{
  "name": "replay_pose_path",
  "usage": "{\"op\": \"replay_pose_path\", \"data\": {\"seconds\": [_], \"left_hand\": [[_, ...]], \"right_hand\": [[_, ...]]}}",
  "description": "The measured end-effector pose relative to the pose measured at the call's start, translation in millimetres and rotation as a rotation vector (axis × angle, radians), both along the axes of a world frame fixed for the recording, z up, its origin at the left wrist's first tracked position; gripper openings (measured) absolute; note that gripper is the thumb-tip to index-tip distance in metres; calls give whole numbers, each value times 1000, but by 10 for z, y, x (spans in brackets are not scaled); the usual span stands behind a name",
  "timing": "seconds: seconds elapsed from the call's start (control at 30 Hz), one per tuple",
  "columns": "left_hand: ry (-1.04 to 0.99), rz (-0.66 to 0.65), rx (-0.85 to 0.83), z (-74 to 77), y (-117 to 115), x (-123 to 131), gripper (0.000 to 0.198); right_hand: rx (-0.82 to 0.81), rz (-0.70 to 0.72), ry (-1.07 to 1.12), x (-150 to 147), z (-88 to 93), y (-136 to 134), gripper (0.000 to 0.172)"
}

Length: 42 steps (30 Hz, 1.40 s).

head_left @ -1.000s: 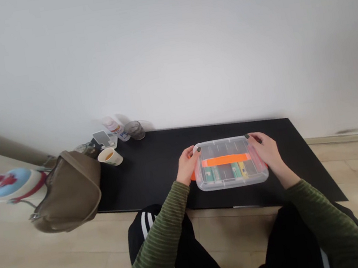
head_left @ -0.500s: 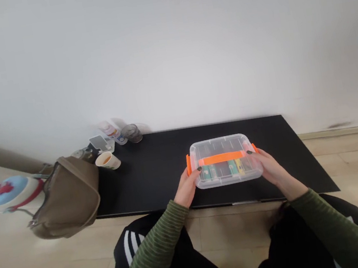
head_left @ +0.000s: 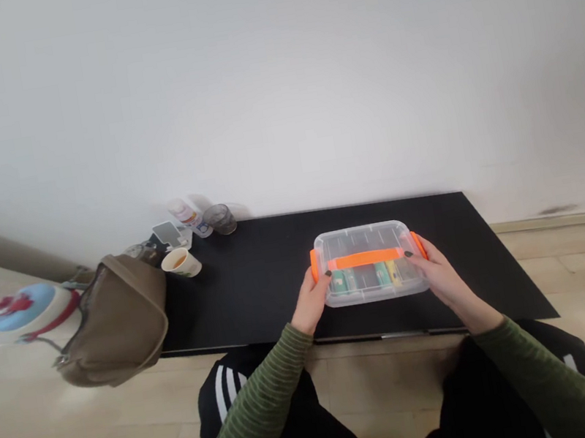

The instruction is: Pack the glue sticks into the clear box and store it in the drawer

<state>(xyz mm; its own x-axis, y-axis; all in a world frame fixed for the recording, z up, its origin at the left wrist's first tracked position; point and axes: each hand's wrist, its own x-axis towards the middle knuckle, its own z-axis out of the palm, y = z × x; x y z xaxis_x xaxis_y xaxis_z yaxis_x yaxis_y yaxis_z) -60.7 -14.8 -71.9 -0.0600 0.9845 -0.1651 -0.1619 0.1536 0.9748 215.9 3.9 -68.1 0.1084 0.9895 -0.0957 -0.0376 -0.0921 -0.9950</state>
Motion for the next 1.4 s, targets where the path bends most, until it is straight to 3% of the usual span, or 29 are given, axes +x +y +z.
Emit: {"op": "replay_pose_path", "data": {"seconds": [0.17,0.43,0.93,1.03,1.17,1.23,1.27,1.4], "left_hand": [[94,-6,67,30,-4,1,54],[79,-1,35,87,-18,15,52],[-39,52,0,106,-11,47,49],[-105,65,-35,85,-8,60,49],[-203,70,-107,76,-17,79,47],[-255,55,-150,84,-25,92,47],[-280,43,-162,90,-29,100,48],[-335,-7,-163,120,-46,124,53]], "right_hand": [[53,21,-108,9,3,13,52],[78,30,-196,-4,61,14,48],[-26,-41,-269,26,-20,6,63],[21,-105,-270,44,15,-92,61],[265,-273,-349,73,15,-505,42],[314,-289,-370,41,-84,-818,26],[297,-231,-367,1,-175,-979,19],[-32,227,-334,-302,-794,-1473,13]]}}
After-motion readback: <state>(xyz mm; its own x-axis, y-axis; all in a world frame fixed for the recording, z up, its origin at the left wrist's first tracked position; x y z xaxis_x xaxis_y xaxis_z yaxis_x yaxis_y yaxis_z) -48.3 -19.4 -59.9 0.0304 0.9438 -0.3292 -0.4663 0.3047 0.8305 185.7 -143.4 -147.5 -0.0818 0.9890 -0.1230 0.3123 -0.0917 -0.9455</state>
